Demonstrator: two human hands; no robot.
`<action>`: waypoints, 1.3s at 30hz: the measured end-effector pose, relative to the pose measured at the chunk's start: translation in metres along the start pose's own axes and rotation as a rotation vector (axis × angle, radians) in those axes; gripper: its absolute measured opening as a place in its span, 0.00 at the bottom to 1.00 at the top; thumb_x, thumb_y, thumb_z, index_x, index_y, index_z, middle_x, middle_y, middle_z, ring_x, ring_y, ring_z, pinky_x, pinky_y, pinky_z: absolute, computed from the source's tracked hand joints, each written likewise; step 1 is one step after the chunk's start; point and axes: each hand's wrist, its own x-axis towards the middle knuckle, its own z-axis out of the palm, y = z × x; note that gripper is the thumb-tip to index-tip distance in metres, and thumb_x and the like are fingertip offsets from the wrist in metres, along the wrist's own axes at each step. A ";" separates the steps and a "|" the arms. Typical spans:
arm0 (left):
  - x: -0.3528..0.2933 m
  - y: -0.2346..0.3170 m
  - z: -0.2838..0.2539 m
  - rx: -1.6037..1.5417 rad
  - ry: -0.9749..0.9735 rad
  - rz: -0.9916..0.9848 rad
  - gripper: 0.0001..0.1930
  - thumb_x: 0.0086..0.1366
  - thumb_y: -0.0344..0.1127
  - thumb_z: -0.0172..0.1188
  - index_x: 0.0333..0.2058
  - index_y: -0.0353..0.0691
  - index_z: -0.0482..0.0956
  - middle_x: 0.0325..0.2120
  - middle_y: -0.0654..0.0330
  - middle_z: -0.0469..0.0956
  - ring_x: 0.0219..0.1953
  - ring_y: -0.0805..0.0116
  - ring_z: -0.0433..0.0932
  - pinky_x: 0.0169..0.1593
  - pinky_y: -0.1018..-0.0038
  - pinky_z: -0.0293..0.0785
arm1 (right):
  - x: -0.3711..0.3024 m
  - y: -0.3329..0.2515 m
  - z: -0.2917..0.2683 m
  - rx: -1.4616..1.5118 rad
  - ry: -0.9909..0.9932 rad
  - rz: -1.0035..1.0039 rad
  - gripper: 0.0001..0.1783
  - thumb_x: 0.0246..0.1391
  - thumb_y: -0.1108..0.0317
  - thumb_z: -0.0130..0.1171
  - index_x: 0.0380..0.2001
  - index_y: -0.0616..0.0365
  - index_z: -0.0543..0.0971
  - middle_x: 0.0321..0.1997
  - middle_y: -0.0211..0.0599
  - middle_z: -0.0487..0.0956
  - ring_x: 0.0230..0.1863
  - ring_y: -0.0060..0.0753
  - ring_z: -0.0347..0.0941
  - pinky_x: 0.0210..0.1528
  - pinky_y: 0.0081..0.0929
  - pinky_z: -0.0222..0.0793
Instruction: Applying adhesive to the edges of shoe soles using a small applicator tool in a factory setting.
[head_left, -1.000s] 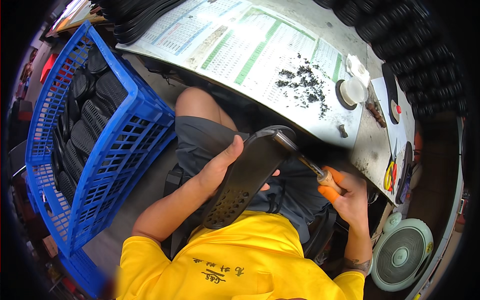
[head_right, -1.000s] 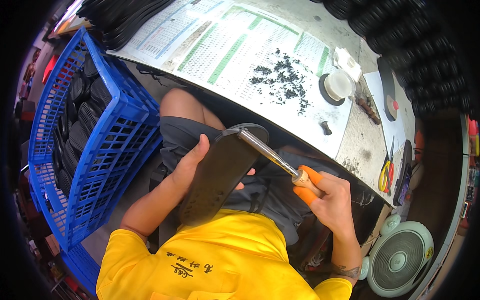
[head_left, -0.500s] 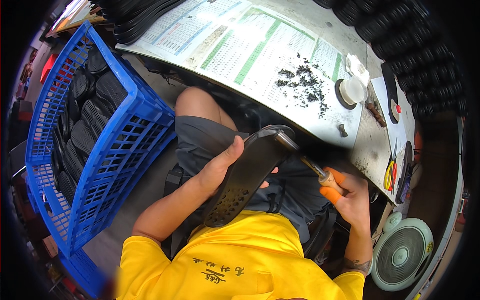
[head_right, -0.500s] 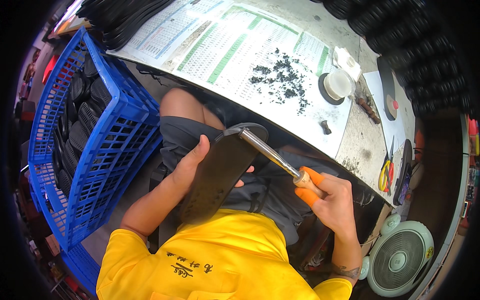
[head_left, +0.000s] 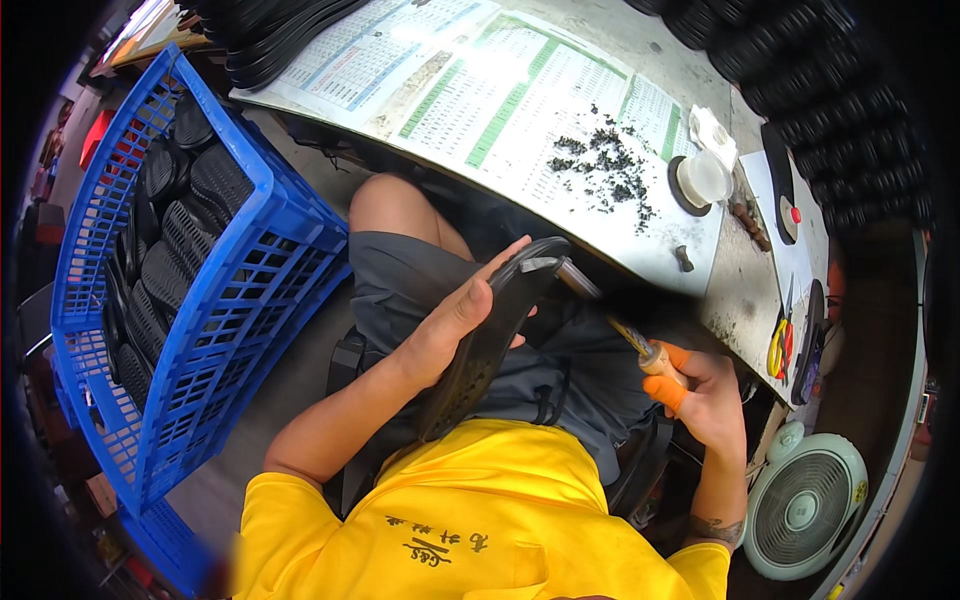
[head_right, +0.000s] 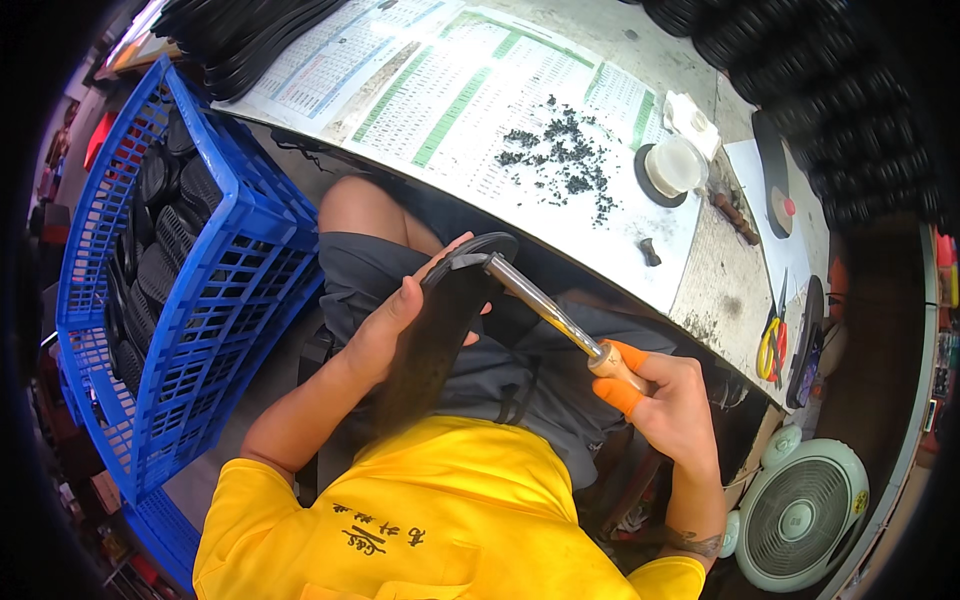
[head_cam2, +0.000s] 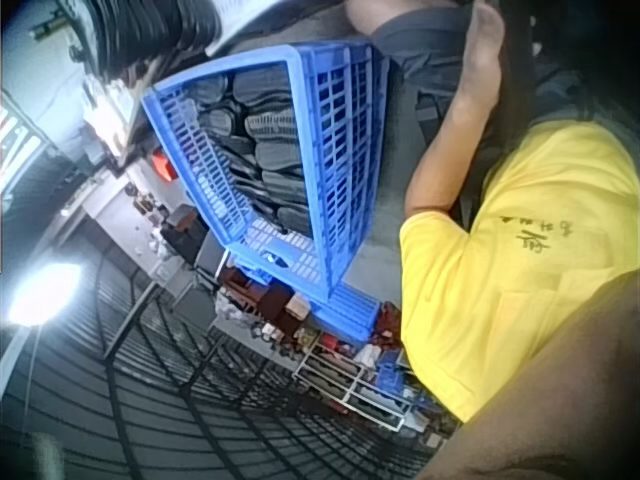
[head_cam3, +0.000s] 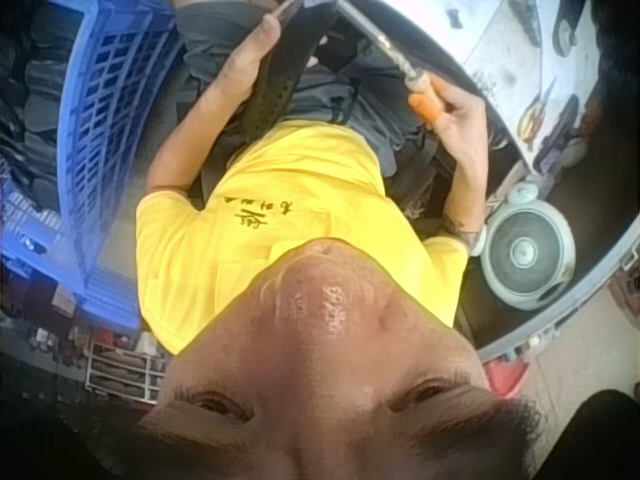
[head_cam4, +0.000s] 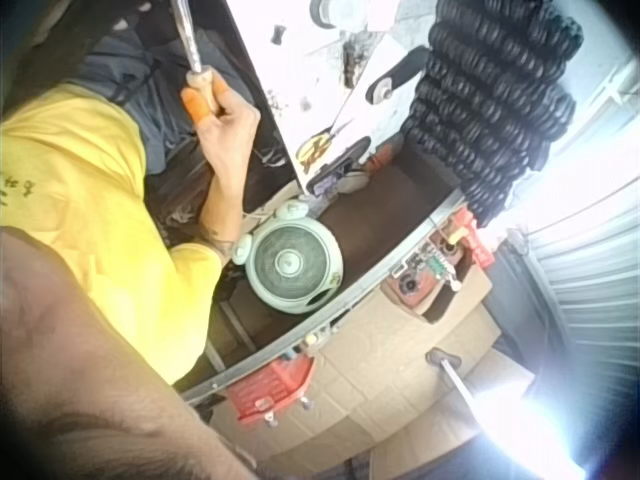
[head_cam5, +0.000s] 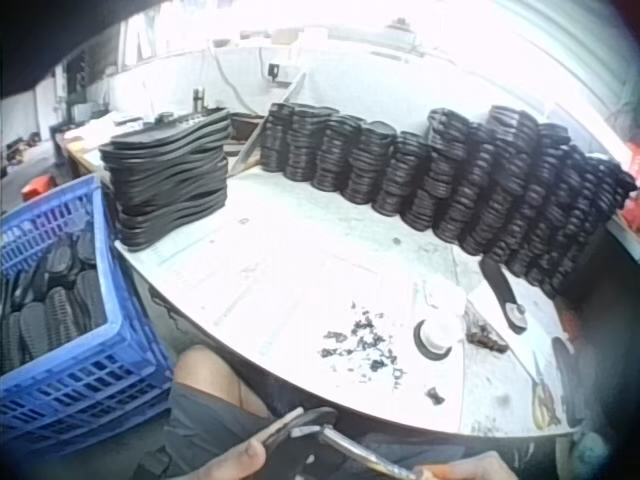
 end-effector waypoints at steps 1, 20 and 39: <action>0.000 0.000 0.000 0.050 0.008 -0.003 0.61 0.74 0.82 0.53 0.87 0.43 0.46 0.76 0.59 0.69 0.67 0.66 0.76 0.64 0.65 0.81 | 0.000 0.003 -0.001 -0.020 -0.032 -0.010 0.29 0.59 0.72 0.80 0.64 0.65 0.87 0.32 0.23 0.83 0.25 0.14 0.73 0.27 0.18 0.70; 0.000 -0.001 -0.003 0.293 0.065 0.085 0.61 0.74 0.83 0.51 0.87 0.42 0.47 0.70 0.57 0.72 0.66 0.71 0.72 0.65 0.69 0.75 | -0.006 -0.012 0.003 -0.069 0.097 -0.040 0.22 0.54 0.73 0.82 0.53 0.64 0.92 0.23 0.33 0.70 0.25 0.19 0.62 0.29 0.26 0.61; -0.002 0.000 0.003 -0.091 -0.015 -0.019 0.55 0.77 0.78 0.51 0.88 0.48 0.46 0.75 0.59 0.70 0.67 0.64 0.77 0.64 0.64 0.83 | 0.003 0.017 0.032 0.009 0.098 -0.140 0.22 0.54 0.74 0.82 0.53 0.64 0.92 0.23 0.31 0.72 0.25 0.17 0.65 0.29 0.23 0.61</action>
